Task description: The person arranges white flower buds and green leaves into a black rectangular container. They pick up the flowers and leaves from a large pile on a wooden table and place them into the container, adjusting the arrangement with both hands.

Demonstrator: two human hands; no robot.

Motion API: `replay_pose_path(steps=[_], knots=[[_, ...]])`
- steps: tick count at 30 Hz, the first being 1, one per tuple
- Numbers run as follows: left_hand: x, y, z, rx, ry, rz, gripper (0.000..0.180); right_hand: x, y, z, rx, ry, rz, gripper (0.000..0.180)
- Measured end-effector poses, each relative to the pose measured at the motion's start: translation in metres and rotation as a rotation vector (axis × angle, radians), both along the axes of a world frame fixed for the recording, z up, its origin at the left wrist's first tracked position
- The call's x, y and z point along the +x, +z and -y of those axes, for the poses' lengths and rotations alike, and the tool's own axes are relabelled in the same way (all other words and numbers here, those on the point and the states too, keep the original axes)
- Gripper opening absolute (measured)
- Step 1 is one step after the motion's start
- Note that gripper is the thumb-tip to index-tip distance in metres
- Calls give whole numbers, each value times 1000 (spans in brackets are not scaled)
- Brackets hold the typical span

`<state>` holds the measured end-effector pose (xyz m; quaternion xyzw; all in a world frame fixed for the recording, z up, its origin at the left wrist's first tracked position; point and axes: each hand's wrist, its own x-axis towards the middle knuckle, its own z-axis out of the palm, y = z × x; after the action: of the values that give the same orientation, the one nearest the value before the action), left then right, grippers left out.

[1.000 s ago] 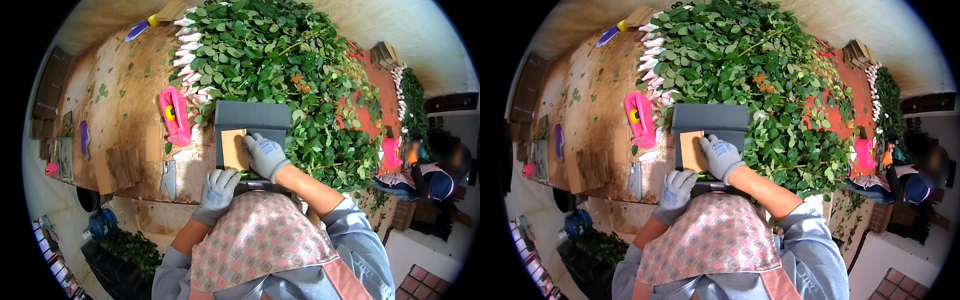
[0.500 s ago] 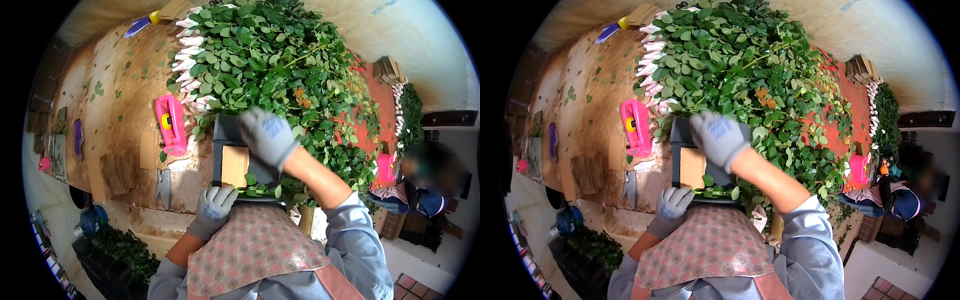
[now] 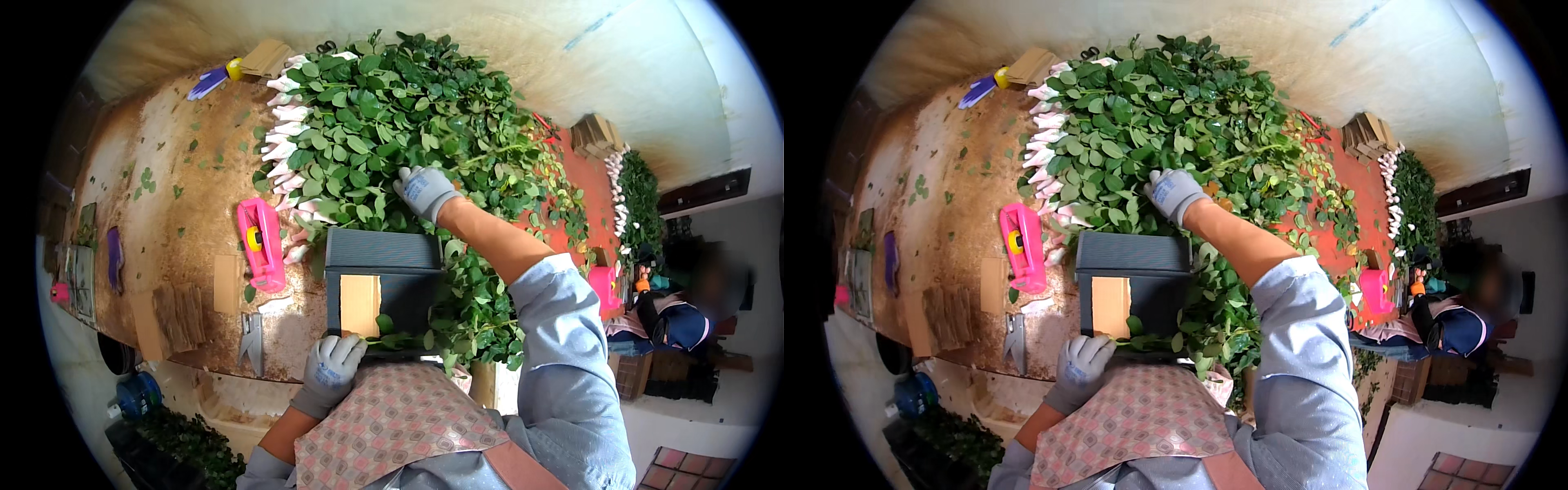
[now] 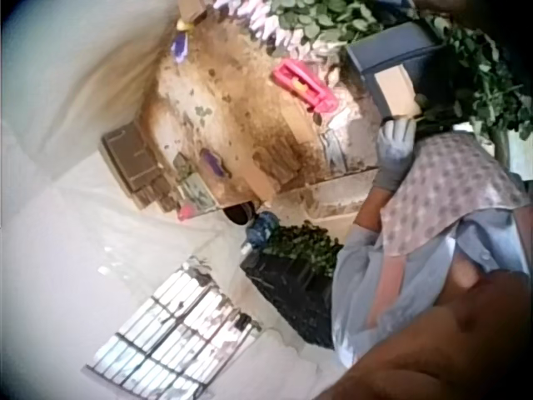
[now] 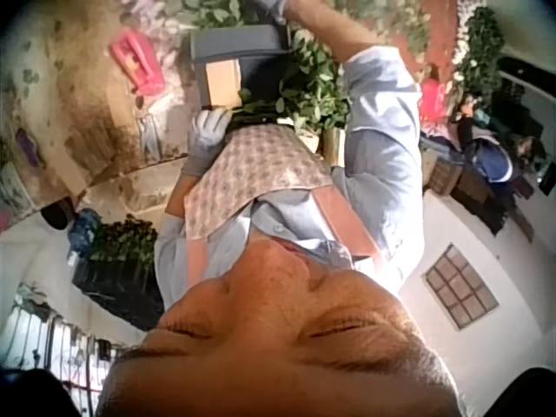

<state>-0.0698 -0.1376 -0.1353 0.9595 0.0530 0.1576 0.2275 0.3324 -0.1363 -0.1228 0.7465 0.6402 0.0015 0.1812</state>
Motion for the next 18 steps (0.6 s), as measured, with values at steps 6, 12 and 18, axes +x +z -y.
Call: replay_pose_path(steps=[6,12,18], knots=[[0,-3,2,44,-11,29,29,-3,86,12,-114,31,154,30],[-7,-4,8,0,45,17,33,-48,186,66,290,108,320,29],[-9,-8,11,-26,53,34,35,-113,181,192,121,-114,38,30]])
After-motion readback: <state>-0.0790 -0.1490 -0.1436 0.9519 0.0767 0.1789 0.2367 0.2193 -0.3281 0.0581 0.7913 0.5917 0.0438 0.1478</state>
